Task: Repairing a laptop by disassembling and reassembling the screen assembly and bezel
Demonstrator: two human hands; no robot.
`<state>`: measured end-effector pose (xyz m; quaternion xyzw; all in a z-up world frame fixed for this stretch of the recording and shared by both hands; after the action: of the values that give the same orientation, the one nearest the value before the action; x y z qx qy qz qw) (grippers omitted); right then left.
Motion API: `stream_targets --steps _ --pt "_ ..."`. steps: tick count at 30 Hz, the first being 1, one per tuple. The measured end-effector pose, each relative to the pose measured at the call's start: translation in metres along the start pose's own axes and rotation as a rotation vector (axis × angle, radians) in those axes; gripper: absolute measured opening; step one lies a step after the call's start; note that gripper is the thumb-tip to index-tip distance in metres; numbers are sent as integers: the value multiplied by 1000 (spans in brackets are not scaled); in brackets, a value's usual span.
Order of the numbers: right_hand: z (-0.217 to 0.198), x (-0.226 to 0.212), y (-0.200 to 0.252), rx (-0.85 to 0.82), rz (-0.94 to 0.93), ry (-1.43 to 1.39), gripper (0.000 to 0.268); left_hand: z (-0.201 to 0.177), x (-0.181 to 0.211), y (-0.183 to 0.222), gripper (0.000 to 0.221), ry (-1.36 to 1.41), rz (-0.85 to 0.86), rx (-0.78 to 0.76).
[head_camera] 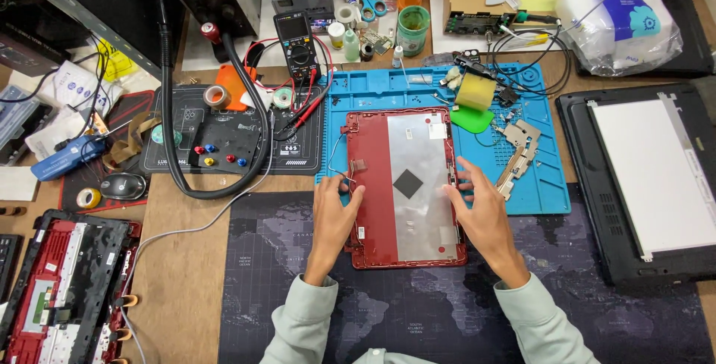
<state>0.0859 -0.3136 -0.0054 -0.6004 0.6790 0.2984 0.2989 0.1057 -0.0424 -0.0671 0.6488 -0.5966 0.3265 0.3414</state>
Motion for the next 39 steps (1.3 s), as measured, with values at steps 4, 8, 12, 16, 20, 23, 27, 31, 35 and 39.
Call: stream_targets --steps 4,8,12,16,20,23,27,31,35,39 --pt "0 -1 2 -1 -13 9 55 -5 4 1 44 -1 -6 -26" --pt "0 -1 3 -26 -8 16 54 -9 13 4 47 35 -35 -89" --pt "-1 -4 3 -32 -2 7 54 -10 18 5 48 60 -46 -114" --pt "-3 -6 4 -36 -7 -2 53 -7 9 2 49 33 -58 -122" --pt "-3 -3 2 -30 -12 0 53 -8 8 0 49 24 -48 -112" --pt "-3 -1 -1 -31 -11 9 53 -11 9 0 50 38 -59 -103" --pt "-5 -2 -4 -34 -11 39 54 -17 11 -3 52 56 -62 -81" --pt "-7 -11 -7 -31 -29 38 53 -24 13 -7 55 53 -60 -62" --pt "-8 -21 -12 -17 -74 65 50 -30 10 -10 58 22 -75 -60" --pt "-7 -35 -16 -17 -106 84 49 -38 16 -10 60 30 -81 -66"
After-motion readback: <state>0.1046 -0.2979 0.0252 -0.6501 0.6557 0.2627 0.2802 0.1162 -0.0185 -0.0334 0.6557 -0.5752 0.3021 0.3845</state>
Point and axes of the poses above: each hand's wrist, its own y-axis away from the middle knuckle, its own z-axis out of the palm, x = y × z, the point moved 8 cm from there along -y, towards the middle knuckle
